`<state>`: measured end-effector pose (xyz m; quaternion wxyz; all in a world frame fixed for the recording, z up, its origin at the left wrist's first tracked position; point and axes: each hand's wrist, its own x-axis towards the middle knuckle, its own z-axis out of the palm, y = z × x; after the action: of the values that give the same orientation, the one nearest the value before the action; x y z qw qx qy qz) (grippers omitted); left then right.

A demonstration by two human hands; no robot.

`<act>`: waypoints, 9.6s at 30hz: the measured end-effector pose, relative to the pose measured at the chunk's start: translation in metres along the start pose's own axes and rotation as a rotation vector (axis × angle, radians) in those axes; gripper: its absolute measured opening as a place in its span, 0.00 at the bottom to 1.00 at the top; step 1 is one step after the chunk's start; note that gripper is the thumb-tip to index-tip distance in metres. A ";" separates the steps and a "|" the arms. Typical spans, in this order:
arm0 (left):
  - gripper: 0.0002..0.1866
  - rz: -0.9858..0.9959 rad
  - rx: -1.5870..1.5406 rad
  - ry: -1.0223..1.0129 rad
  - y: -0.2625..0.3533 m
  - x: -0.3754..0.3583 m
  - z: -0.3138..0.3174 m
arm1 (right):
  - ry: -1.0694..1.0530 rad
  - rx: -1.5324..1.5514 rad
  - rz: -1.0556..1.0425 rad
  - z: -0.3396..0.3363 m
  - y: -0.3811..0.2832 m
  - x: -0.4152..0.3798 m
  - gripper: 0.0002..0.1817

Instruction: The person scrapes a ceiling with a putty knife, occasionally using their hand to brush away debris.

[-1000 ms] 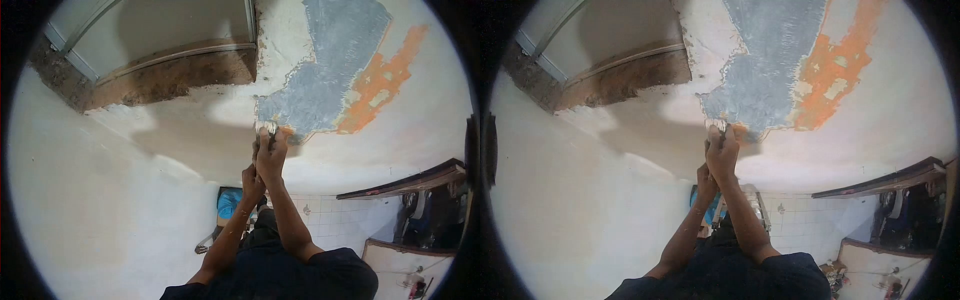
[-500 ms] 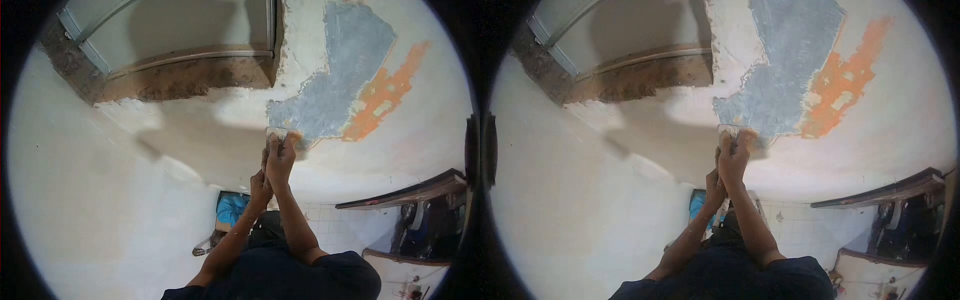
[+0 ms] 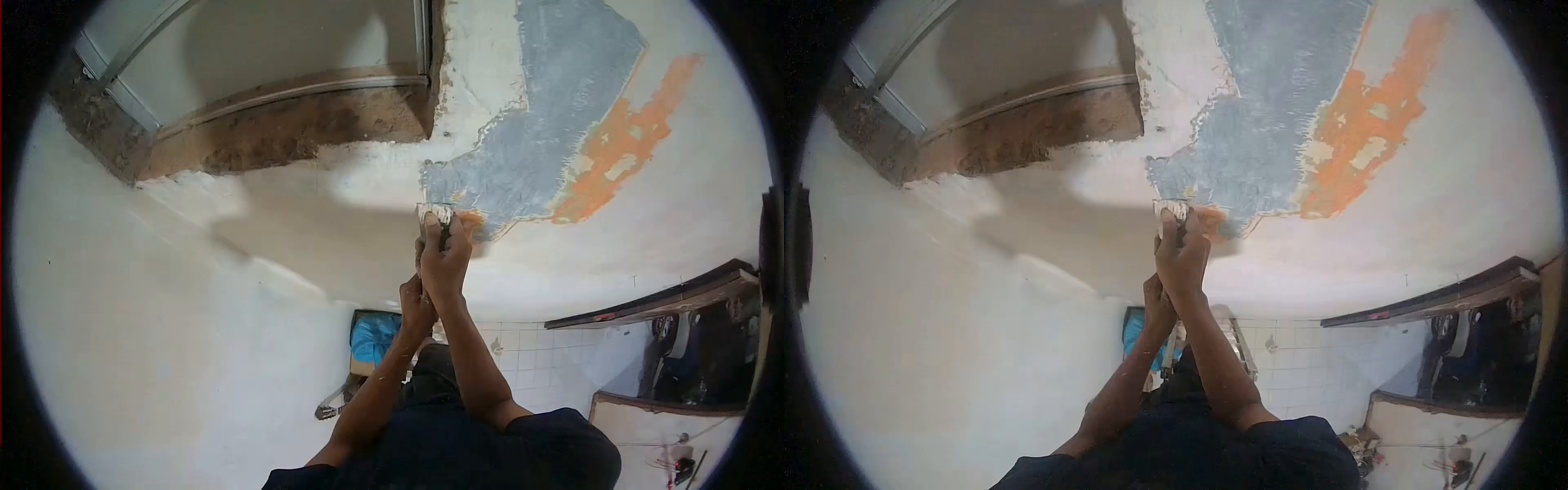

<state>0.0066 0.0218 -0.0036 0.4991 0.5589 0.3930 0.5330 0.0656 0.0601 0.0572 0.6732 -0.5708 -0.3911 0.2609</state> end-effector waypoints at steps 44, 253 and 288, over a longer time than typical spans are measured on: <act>0.22 0.093 0.089 0.000 0.008 0.007 -0.005 | 0.037 0.051 -0.168 0.005 -0.027 0.005 0.11; 0.14 0.298 -0.005 0.010 0.097 0.009 0.085 | -0.003 0.077 -0.211 -0.082 -0.125 0.032 0.14; 0.13 0.040 -0.237 -0.164 0.112 0.014 0.082 | 0.037 0.116 -0.135 -0.076 -0.135 0.043 0.15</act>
<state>0.0792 0.0028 0.1138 0.5815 0.5452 0.2740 0.5381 0.1397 0.0231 0.1951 0.7281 -0.5081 -0.4005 0.2265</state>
